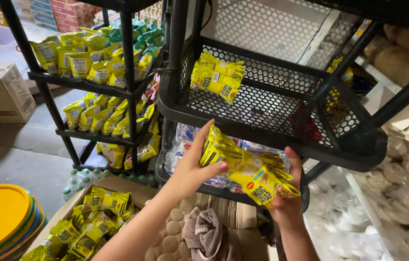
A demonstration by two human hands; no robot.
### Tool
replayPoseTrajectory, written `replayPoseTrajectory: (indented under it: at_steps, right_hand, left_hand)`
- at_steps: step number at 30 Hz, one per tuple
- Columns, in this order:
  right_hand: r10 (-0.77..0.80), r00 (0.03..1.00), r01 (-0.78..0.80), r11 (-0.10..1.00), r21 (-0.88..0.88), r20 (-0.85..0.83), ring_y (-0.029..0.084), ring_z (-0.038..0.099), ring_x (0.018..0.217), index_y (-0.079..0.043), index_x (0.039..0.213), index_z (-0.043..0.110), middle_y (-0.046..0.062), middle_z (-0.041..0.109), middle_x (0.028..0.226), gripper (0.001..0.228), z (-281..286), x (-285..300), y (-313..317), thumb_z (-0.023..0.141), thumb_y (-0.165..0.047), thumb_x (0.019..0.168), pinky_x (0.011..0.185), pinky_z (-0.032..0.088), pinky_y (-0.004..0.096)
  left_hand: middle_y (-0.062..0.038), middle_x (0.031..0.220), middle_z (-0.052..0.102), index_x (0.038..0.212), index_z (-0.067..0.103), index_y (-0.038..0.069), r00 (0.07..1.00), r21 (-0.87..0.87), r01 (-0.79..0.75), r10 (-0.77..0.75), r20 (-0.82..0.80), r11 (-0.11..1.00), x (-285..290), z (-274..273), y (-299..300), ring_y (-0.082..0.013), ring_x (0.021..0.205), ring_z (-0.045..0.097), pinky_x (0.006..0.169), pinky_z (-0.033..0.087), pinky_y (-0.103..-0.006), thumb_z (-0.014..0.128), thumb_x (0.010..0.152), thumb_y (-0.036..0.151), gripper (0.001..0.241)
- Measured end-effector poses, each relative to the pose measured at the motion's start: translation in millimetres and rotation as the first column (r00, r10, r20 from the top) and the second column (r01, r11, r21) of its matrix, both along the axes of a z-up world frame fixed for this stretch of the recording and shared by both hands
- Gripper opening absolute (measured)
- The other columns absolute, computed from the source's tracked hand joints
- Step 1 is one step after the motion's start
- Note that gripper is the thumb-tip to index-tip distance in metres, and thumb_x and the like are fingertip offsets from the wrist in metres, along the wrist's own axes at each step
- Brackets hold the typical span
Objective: Wiping individual seasoning packets with a cloth and organizing them into bundles or groups.
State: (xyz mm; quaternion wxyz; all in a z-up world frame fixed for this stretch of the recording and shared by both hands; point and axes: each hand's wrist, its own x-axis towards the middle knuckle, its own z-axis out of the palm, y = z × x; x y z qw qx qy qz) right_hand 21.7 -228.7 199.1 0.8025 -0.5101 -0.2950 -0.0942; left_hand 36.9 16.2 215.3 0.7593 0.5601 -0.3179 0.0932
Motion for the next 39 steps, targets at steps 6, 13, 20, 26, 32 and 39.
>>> replayPoseTrajectory:
  at_steps: [6, 13, 20, 26, 32, 39]
  right_hand:
    - [0.01, 0.999, -0.006, 0.996, -0.092, 0.039, 0.029, 0.057, 0.129, -0.014, 0.163, 0.022, 0.012, 0.056, 0.14, 0.128, 2, 10, -12, 0.083, -0.071, 0.066, 0.11, 0.048, 0.048]
    - [-0.033, 0.999, 0.026, 0.981, -0.191, -0.033, 0.026, 0.06, 0.121, -0.009, 0.162, 0.022, 0.011, 0.058, 0.137, 0.129, 15, 14, -17, 0.075, -0.076, 0.065, 0.094, 0.052, 0.045]
    - [-0.026, 1.0, 0.021, 0.922, -0.386, -0.008, 0.025, 0.054, 0.132, -0.004, 0.159, 0.028, 0.012, 0.056, 0.14, 0.127, 39, 19, -24, 0.078, -0.076, 0.067, 0.112, 0.044, 0.042]
    - [0.239, 0.949, -0.312, 0.63, -0.711, -0.206, 0.03, 0.037, 0.151, -0.009, 0.163, 0.012, 0.011, 0.035, 0.162, 0.135, 38, 22, -50, 0.088, -0.061, 0.065, 0.122, 0.032, 0.048]
    - [0.213, 0.948, -0.318, 0.593, -0.74, -0.237, 0.028, 0.038, 0.152, -0.011, 0.165, 0.007, 0.015, 0.038, 0.164, 0.134, 40, 13, -22, 0.092, -0.044, 0.067, 0.124, 0.027, 0.047]
    - [0.029, 0.992, -0.117, 0.586, -0.802, -0.123, 0.024, 0.046, 0.145, -0.007, 0.159, 0.027, 0.011, 0.048, 0.156, 0.109, 49, 24, -20, 0.088, -0.022, 0.071, 0.116, 0.041, 0.044]
  left_hand:
    - [-0.014, 0.144, 0.055, 0.16, 0.023, 0.003, 0.976, 0.193, -0.215, 0.204, 0.075, 0.957, -5, 10, -3, -0.0201, 0.132, 0.053, 0.113, 0.041, -0.0338, 0.074, 0.092, 0.017, 0.086]
    - [-0.014, 0.131, 0.065, 0.156, 0.028, 0.004, 0.94, 0.189, -0.337, 0.318, 0.122, 0.922, -6, 10, -4, -0.0235, 0.121, 0.063, 0.105, 0.047, -0.0343, 0.066, 0.099, 0.016, 0.07]
    - [-0.014, 0.125, 0.067, 0.154, 0.032, 0.007, 0.902, 0.189, -0.43, 0.414, 0.12, 0.883, -8, 11, -3, -0.0246, 0.116, 0.066, 0.101, 0.05, -0.035, 0.07, 0.095, 0.018, 0.071]
    - [-0.013, 0.122, 0.07, 0.148, 0.046, 0.01, 0.903, 0.241, -0.423, 0.386, 0.187, 0.873, -11, 8, 17, -0.0245, 0.112, 0.069, 0.098, 0.053, -0.036, 0.088, 0.076, 0.031, 0.086]
    - [-0.013, 0.125, 0.069, 0.147, 0.049, 0.013, 0.865, 0.479, -0.48, 0.303, 0.401, 0.736, -16, 30, 12, -0.0348, 0.115, 0.065, 0.097, 0.052, -0.0425, 0.092, 0.067, 0.043, 0.096]
    - [-0.015, 0.13, 0.069, 0.15, 0.048, 0.013, 0.786, 0.324, -0.58, 0.408, 0.465, 0.748, -2, 61, 7, -0.0332, 0.117, 0.068, 0.099, 0.054, -0.0428, 0.087, 0.077, 0.042, 0.087]
